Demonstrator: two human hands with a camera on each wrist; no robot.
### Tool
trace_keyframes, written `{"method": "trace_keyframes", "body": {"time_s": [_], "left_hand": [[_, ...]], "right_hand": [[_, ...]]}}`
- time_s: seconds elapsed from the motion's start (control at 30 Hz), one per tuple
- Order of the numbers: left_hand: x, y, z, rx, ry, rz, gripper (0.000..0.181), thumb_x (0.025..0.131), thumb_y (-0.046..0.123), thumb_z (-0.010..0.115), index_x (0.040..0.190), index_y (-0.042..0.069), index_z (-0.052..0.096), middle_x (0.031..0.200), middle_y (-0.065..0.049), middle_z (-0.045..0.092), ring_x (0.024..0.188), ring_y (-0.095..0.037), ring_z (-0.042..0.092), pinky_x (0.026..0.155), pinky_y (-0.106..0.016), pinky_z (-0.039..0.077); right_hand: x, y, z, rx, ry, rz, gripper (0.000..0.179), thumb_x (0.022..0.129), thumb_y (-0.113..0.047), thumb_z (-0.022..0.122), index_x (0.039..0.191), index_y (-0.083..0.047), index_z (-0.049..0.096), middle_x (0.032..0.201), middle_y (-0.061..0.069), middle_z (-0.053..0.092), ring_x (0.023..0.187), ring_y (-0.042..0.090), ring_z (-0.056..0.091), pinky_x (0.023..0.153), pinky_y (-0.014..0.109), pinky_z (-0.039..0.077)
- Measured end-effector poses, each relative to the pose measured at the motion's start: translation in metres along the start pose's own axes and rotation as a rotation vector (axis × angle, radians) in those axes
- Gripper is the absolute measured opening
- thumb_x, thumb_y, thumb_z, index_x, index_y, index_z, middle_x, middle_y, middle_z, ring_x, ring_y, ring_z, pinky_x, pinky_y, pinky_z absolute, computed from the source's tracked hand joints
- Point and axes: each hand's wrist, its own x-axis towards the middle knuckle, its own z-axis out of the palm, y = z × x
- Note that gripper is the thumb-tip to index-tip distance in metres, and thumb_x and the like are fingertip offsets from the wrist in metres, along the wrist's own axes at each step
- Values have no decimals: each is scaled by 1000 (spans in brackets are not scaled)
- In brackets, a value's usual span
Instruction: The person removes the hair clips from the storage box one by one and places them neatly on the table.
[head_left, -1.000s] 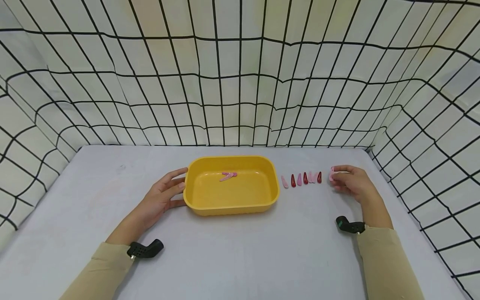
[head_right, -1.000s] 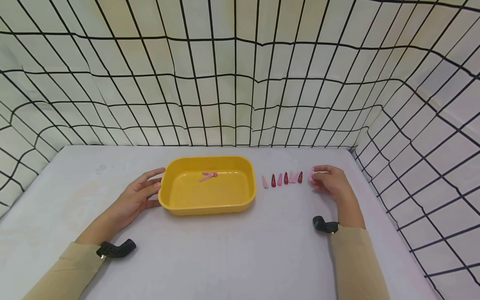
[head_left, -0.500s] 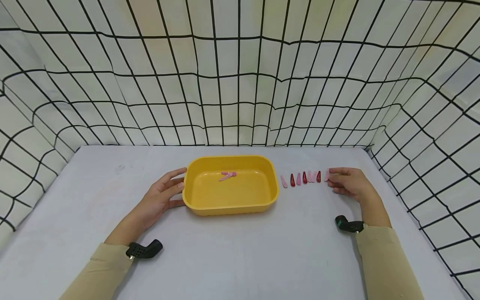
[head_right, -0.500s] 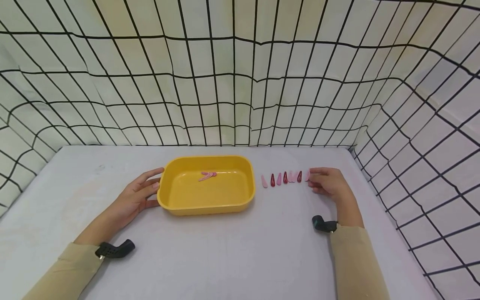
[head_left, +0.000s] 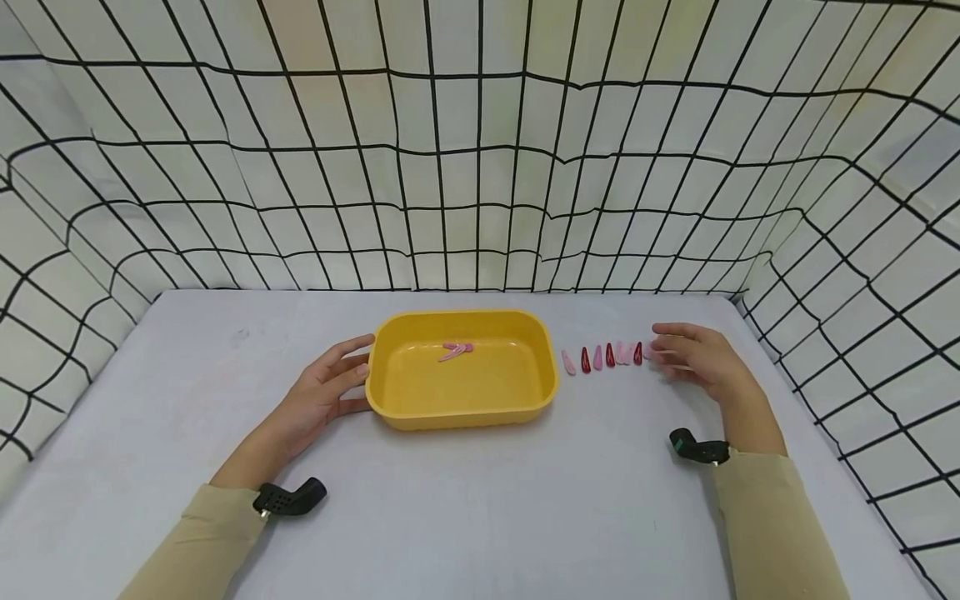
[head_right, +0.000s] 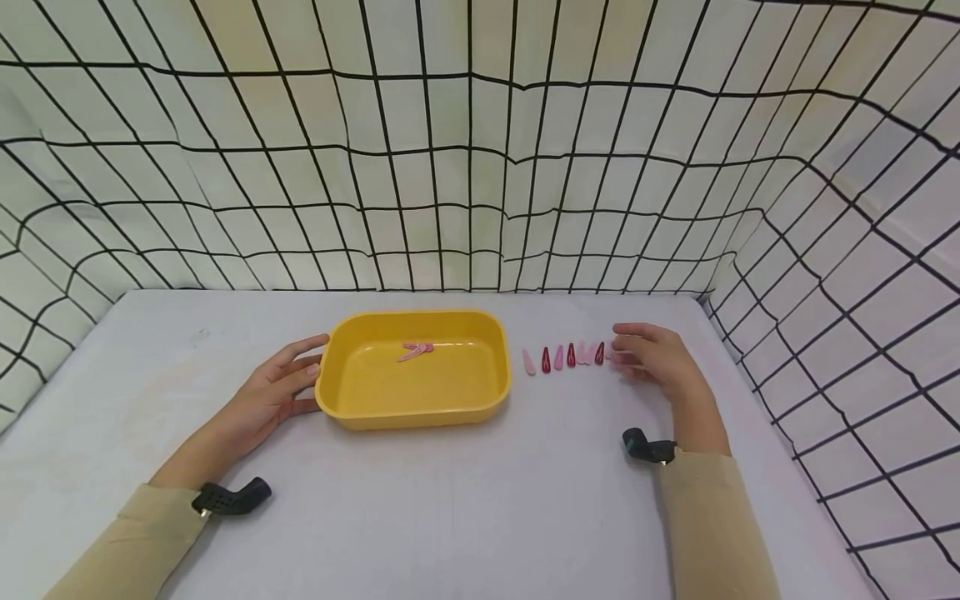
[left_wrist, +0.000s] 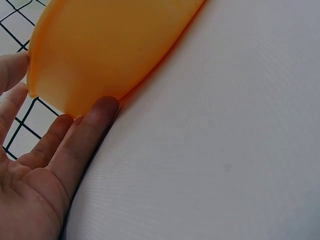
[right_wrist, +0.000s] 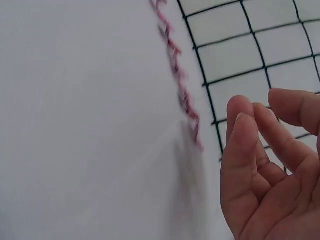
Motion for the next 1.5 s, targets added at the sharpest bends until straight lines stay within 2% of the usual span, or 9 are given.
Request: {"method": "trace_keyframes", "body": {"time_s": [0.07, 0.17, 0.43, 0.63, 0.93, 1.03, 1.13, 1.33, 1.5], "left_hand": [[0, 1, 0, 0, 3, -5, 58, 102, 36, 57, 154, 24, 34, 153, -17, 38, 114, -13, 63, 89, -34, 58], [1, 2, 0, 0, 1, -8, 59, 102, 36, 57, 154, 24, 34, 153, -17, 38, 115, -14, 62, 90, -35, 58], [1, 5, -1, 9, 2, 9, 57, 102, 35, 56, 154, 23, 35, 154, -19, 37, 116, -15, 62, 89, -34, 58], [1, 5, -3, -6, 3, -5, 57, 101, 36, 58, 153, 24, 36, 154, -16, 38, 117, -17, 61, 90, -36, 58], [1, 3, -3, -4, 20, -18, 60, 100, 38, 60, 153, 25, 36, 153, -14, 41, 117, -18, 61, 91, -38, 58], [0, 0, 0, -9, 8, -31, 60, 100, 39, 60, 153, 26, 36, 153, -13, 41, 119, -20, 60, 91, -39, 58], [-2, -3, 4, -20, -13, -34, 59, 100, 38, 59, 153, 25, 36, 153, -12, 40, 122, -23, 59, 92, -40, 57], [-3, -2, 4, -17, -3, -25, 58, 100, 39, 59, 152, 26, 37, 153, -12, 41, 123, -26, 58, 92, -41, 58], [-4, 1, 0, -21, -1, -10, 58, 101, 37, 58, 153, 25, 36, 153, -13, 41, 121, -23, 60, 91, -41, 58]], "right_hand": [[-2, -8, 6, 13, -19, -33, 57, 103, -38, 54, 149, -7, 43, 139, 17, 53, 102, 10, 65, 84, 22, 57], [-6, -22, 20, 39, -45, -78, 56, 103, -36, 55, 148, -5, 44, 137, 20, 53, 103, 15, 65, 84, 23, 58], [-3, -56, 64, 144, -141, -149, 40, 102, -31, 57, 136, -10, 56, 121, 14, 61, 104, 27, 66, 88, 32, 59], [2, -84, 103, 218, -218, -194, 37, 102, -31, 58, 132, -10, 60, 118, 15, 63, 99, 24, 66, 84, 32, 60], [2, -135, 162, 328, -319, -268, 31, 101, -25, 60, 128, -11, 64, 120, 21, 62, 100, 28, 66, 82, 30, 60], [4, -138, 174, 364, -318, -280, 29, 101, -23, 59, 127, -11, 64, 111, 14, 66, 99, 29, 66, 83, 31, 60], [9, -132, 184, 384, -302, -250, 27, 101, -22, 59, 126, -12, 65, 105, 8, 68, 99, 28, 66, 86, 33, 60], [16, -122, 201, 314, -322, -247, 26, 100, -22, 62, 123, -12, 68, 118, 19, 67, 101, 30, 65, 83, 31, 60], [18, -124, 216, 227, -364, -274, 32, 100, -19, 61, 128, -7, 64, 119, 21, 67, 107, 36, 64, 92, 42, 58]]}}
